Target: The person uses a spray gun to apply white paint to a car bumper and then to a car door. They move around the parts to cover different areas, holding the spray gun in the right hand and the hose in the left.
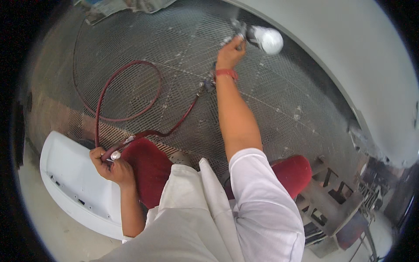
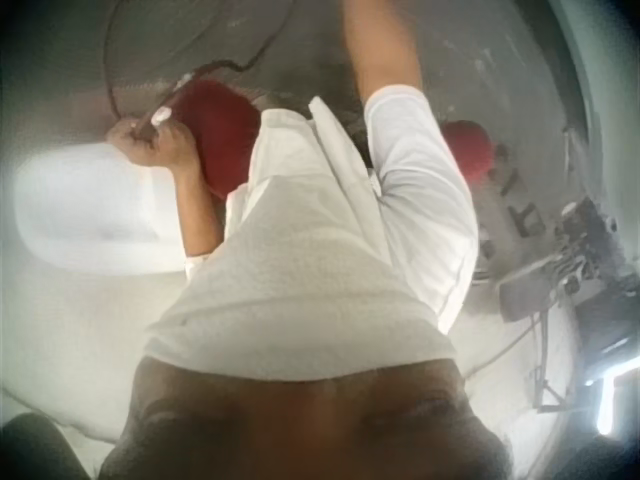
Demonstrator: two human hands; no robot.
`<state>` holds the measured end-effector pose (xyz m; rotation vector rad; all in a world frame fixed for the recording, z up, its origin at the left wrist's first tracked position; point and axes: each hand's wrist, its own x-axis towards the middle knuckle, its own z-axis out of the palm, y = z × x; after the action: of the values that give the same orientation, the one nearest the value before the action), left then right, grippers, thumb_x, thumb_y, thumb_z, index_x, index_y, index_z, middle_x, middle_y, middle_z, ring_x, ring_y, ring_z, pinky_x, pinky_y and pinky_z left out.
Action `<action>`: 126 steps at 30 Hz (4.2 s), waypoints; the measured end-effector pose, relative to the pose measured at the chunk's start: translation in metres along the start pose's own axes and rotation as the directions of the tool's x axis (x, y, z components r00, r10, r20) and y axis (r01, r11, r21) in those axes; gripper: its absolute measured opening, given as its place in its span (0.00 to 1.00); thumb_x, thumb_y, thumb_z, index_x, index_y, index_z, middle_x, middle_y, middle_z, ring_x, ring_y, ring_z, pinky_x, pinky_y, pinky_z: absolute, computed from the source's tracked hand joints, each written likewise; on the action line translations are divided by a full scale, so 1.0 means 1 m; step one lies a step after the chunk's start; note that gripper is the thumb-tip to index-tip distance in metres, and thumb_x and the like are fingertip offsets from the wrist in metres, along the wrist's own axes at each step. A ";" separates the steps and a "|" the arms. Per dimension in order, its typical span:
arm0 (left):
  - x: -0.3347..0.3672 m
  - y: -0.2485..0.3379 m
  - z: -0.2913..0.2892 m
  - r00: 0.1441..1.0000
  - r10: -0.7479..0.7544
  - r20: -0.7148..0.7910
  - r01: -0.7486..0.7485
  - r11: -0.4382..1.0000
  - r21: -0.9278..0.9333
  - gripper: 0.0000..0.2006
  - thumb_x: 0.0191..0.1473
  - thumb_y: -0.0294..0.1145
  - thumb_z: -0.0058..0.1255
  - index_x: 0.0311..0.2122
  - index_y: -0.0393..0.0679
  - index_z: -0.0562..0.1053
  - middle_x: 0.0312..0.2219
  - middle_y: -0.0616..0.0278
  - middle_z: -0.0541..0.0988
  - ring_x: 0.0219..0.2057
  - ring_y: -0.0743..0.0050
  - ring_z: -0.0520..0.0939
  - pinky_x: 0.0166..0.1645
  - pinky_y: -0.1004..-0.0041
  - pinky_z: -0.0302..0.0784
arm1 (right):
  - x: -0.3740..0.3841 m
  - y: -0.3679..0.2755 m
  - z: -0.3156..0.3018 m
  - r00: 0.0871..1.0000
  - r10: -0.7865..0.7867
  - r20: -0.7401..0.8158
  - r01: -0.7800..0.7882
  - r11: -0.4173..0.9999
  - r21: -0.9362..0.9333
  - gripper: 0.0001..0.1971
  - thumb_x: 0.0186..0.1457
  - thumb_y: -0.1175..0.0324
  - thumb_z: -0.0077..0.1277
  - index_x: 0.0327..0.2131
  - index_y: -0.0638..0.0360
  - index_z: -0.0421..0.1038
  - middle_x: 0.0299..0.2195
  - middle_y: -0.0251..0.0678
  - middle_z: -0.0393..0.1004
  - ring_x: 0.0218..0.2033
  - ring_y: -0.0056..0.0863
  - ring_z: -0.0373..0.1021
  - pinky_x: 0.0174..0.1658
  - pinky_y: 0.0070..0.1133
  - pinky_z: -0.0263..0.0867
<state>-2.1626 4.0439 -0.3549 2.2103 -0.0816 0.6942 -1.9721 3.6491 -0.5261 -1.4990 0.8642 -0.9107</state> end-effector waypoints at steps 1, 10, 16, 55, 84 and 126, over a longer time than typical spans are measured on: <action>0.003 0.000 0.006 1.000 0.018 0.026 -0.018 1.000 0.016 0.12 0.56 0.27 0.57 0.36 0.41 0.63 0.32 0.63 0.63 0.34 0.67 0.64 0.44 0.71 0.63 | 0.005 0.000 -0.032 0.994 0.045 -0.096 -0.050 0.997 -0.053 0.29 0.75 0.51 0.42 0.57 0.73 0.73 0.49 0.54 0.80 0.36 0.41 0.77 0.41 0.36 0.73; 0.017 0.028 0.076 0.962 0.141 0.235 -0.141 0.990 -0.016 0.13 0.45 0.17 0.55 0.37 0.39 0.68 0.32 0.59 0.67 0.36 0.58 0.70 0.46 0.64 0.66 | 0.109 -0.014 -0.319 0.755 -0.038 -0.655 0.030 0.999 -0.023 0.34 0.75 0.46 0.40 0.59 0.77 0.69 0.51 0.60 0.77 0.28 0.38 0.78 0.23 0.27 0.72; 0.021 0.082 0.084 0.921 0.259 0.293 -0.286 0.957 0.054 0.13 0.54 0.24 0.61 0.41 0.38 0.68 0.36 0.55 0.70 0.41 0.54 0.71 0.50 0.57 0.65 | 0.174 -0.099 -0.492 0.579 0.011 -0.815 -0.035 0.999 -0.011 0.33 0.75 0.48 0.40 0.61 0.76 0.67 0.50 0.61 0.76 0.31 0.40 0.78 0.26 0.27 0.74; -0.022 0.690 -0.168 -0.226 0.018 0.974 0.383 0.921 0.072 0.23 0.67 0.38 0.57 0.58 0.30 0.75 0.54 0.53 0.81 0.53 0.57 0.81 0.57 0.61 0.74 | -0.220 -0.692 -0.684 0.927 -0.298 0.229 0.354 0.895 -0.270 0.43 0.61 0.35 0.55 0.61 0.70 0.69 0.60 0.64 0.71 0.62 0.62 0.68 0.66 0.40 0.65; -0.126 0.789 -0.153 -0.217 -0.025 0.976 -0.250 0.968 -0.031 0.15 0.71 0.30 0.49 0.58 0.39 0.74 0.49 0.61 0.78 0.50 0.66 0.75 0.60 0.68 0.69 | -0.266 -0.406 -1.198 0.213 0.901 -0.378 -0.058 0.398 0.915 0.55 0.51 0.34 0.64 0.76 0.46 0.51 0.76 0.39 0.50 0.75 0.52 0.47 0.67 0.63 0.50; -0.201 1.216 0.107 -0.422 0.353 0.835 0.633 0.774 -0.008 0.59 0.60 0.83 0.28 0.77 0.49 0.25 0.77 0.39 0.34 0.78 0.49 0.36 0.78 0.51 0.36 | 0.263 -0.738 -1.001 0.951 0.131 -0.279 -0.162 0.982 -0.092 0.37 0.69 0.60 0.51 0.70 0.77 0.49 0.51 0.62 0.77 0.50 0.53 0.78 0.53 0.37 0.70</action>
<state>-2.6195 3.1102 0.3155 1.2450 -0.7185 -1.6604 -2.7341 3.0634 0.3057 -1.4033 1.2307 -0.9834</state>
